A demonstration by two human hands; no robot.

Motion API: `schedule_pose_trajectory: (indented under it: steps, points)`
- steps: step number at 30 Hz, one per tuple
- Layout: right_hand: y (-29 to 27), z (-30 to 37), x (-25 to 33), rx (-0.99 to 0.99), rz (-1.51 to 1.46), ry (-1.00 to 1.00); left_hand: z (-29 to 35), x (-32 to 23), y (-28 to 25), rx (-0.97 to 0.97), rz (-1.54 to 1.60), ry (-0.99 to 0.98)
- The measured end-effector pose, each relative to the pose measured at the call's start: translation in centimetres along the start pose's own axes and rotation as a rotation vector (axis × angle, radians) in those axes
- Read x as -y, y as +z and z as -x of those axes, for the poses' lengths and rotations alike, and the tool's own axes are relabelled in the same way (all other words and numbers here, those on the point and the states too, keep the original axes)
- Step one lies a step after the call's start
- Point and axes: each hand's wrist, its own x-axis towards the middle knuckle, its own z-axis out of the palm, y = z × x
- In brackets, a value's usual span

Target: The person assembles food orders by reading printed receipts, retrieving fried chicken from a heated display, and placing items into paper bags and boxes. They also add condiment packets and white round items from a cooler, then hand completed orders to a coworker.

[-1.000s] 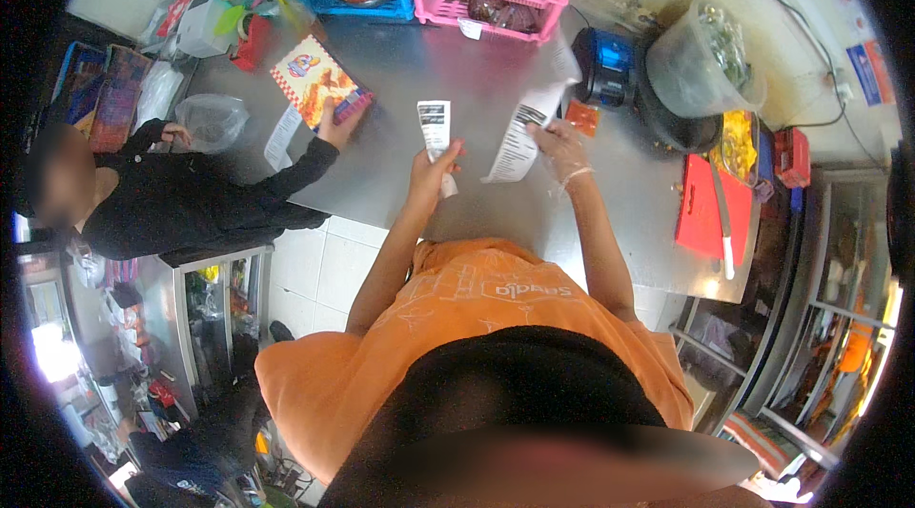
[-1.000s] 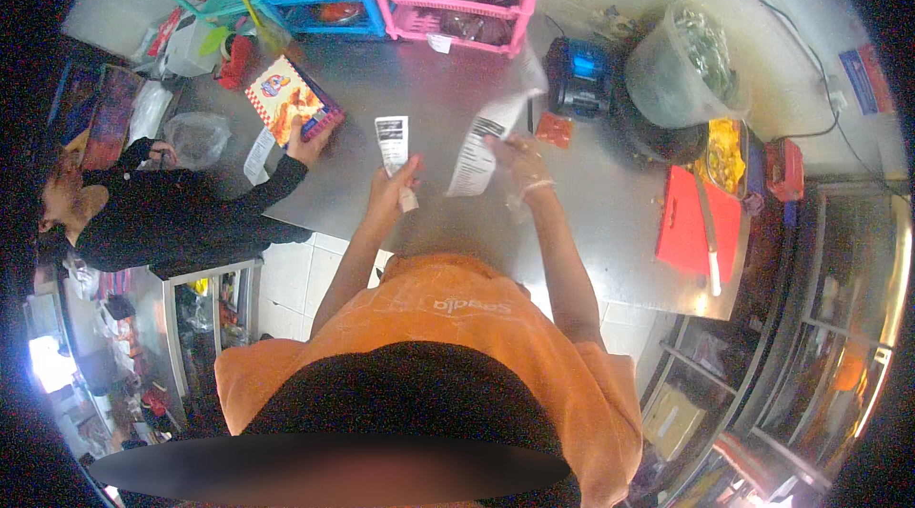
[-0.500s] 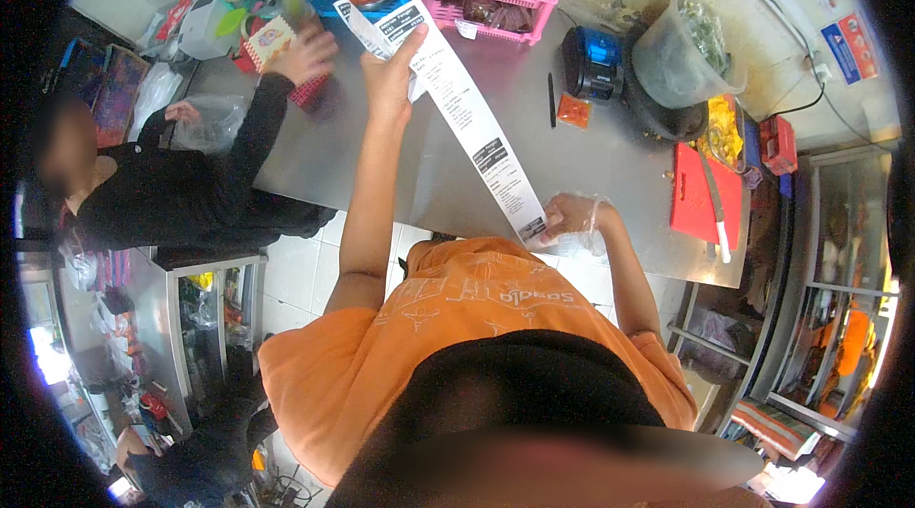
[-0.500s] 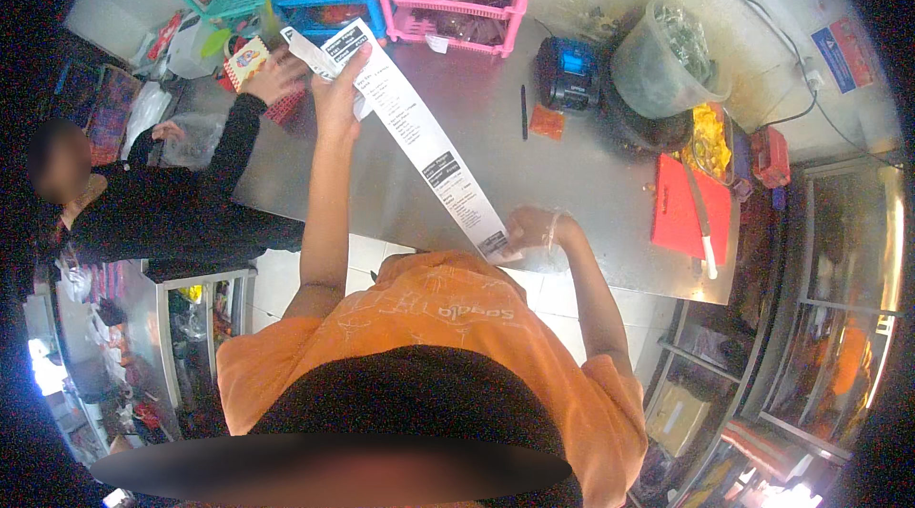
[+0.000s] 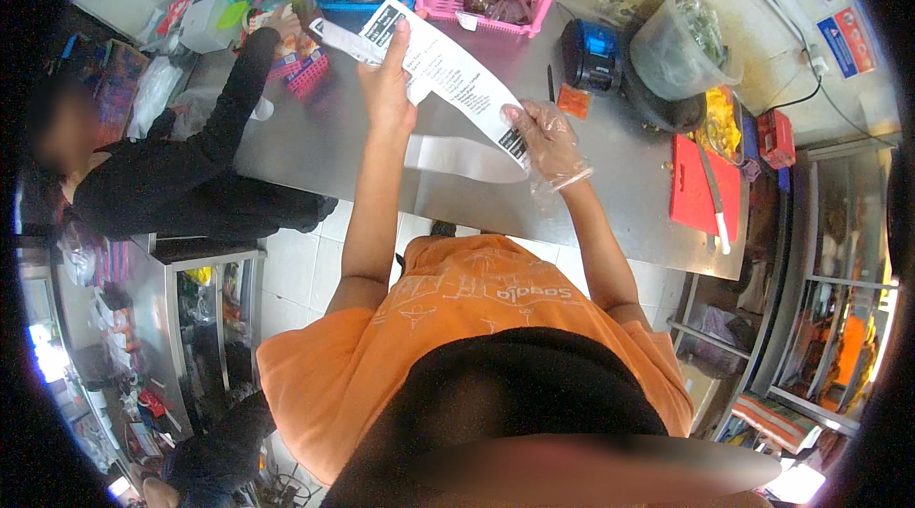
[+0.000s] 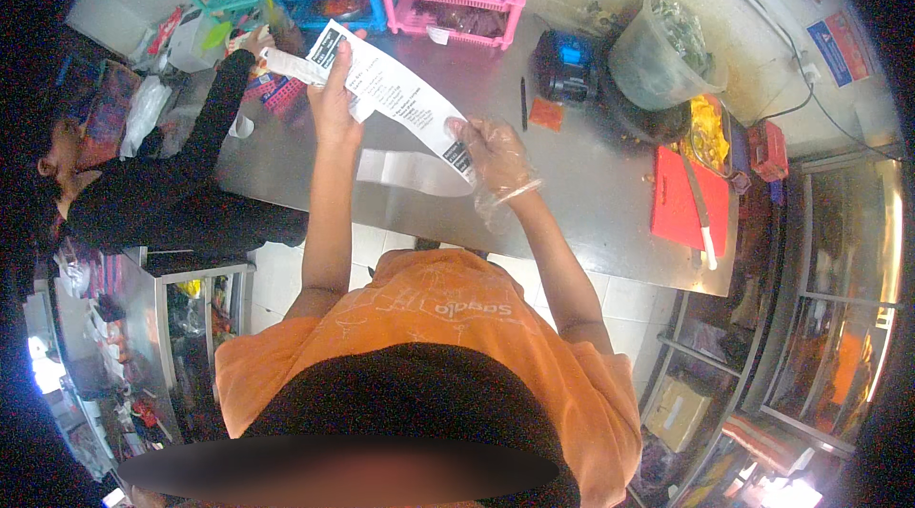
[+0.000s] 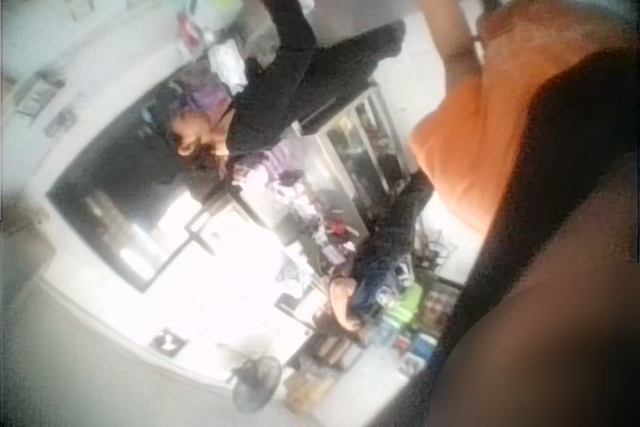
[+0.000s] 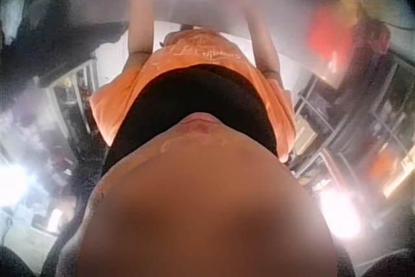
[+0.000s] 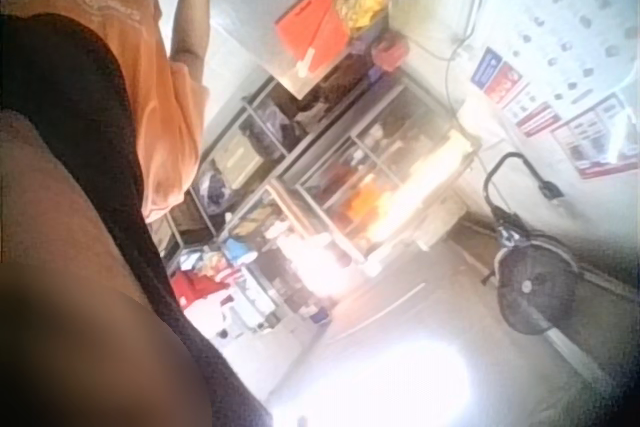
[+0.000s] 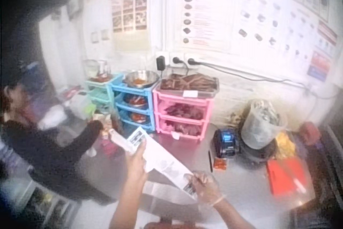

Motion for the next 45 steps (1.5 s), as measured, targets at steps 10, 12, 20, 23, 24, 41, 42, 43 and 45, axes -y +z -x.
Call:
schedule_pose_trajectory:
  steps: [10, 12, 20, 23, 24, 41, 42, 43, 45]
  points:
    - [0.9, 1.7, 1.9, -0.083, 0.484, -0.469, 7.1, 2.5, 1.8, -0.029, -0.381, -0.252]
    - [1.4, 3.3, 2.6, -0.071, 0.640, -0.853, 6.5, 2.2, 1.5, -0.086, -0.312, -0.257]
    - [1.8, 0.0, 1.5, -0.139, 0.038, -0.174, 6.9, 1.1, 1.0, 0.083, -0.313, -0.385]
    - [1.7, -0.7, 0.7, 0.009, -0.298, 0.088, 7.0, 1.4, 0.1, 0.123, -0.117, -0.484]
    - [1.6, -0.8, 0.7, -0.021, -0.351, 0.122, 6.8, 1.4, -0.5, 0.159, 0.118, -0.549]
    - [3.3, 1.3, -0.4, -0.077, -0.313, 0.370, 5.6, 4.5, -1.7, 0.204, 0.357, -0.662]
    - [3.2, 1.5, -0.4, -0.081, -0.307, 0.360, 5.5, 4.6, -1.3, 0.198, 0.272, -0.670]
    - [3.1, 1.6, -0.5, -0.081, -0.308, 0.345, 5.6, 5.0, -0.8, 0.191, 0.163, -0.635]
    - [2.7, 1.9, -0.7, -0.033, -0.206, 0.325, 5.2, 5.4, -0.4, 0.190, 0.073, -0.560]
